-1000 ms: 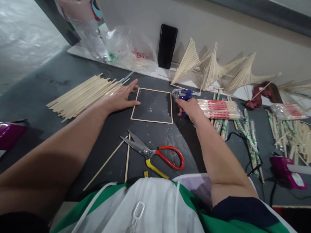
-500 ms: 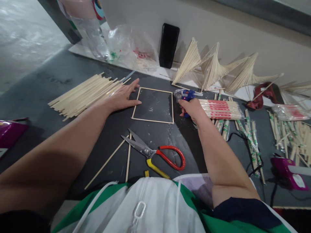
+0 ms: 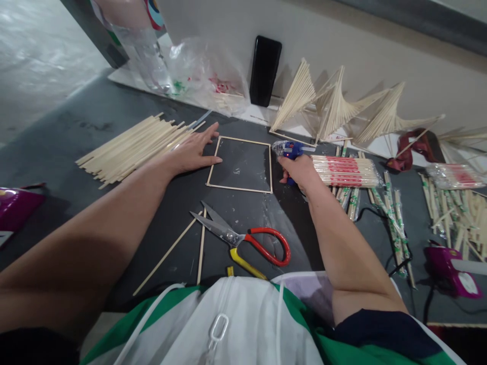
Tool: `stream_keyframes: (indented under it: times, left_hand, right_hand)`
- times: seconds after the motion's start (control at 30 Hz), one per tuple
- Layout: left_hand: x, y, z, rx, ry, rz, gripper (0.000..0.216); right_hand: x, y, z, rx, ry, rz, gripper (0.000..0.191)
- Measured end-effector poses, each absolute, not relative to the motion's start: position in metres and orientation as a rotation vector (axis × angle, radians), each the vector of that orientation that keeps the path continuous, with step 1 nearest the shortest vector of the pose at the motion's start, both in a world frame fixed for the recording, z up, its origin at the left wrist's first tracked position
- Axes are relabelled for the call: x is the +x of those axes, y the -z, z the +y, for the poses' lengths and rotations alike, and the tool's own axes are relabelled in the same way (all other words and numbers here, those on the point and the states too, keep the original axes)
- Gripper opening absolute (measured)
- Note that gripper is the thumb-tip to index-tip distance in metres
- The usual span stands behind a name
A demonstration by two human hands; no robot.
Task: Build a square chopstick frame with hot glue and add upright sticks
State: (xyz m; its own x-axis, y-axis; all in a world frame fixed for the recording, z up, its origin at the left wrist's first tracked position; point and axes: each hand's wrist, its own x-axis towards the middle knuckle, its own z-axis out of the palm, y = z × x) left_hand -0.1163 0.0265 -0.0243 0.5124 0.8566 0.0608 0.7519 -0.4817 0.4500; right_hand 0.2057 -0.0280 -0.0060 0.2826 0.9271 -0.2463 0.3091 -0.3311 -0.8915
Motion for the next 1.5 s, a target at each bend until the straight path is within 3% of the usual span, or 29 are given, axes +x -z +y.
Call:
stream_keyframes:
  times: [0.47, 0.8, 1.2, 1.4, 1.5]
  left_hand:
    - [-0.115, 0.027, 0.029, 2.366, -0.413, 1.325, 0.107]
    - [-0.114, 0.026, 0.027, 2.354, -0.414, 1.32, 0.105]
    - [-0.112, 0.03, 0.029, 2.331, -0.438, 1.337, 0.099]
    - [-0.112, 0.033, 0.033, 2.253, -0.548, 1.36, 0.101]
    - [-0.115, 0.039, 0.039, 2.206, -0.659, 1.327, 0.103]
  right_hand:
    - [0.203, 0.003, -0.028, -1.741, -1.087, -1.068, 0.02]
    - [0.21, -0.027, -0.043, -1.221, -1.167, -1.177, 0.03]
    - [0.212, -0.094, -0.087, -0.951, -0.81, -1.328, 0.024]
    - [0.209, -0.077, -0.116, -1.243, -1.08, -1.441, 0.026]
    - [0.213, -0.091, -0.14, -1.138, -1.1, -1.417, 0.022]
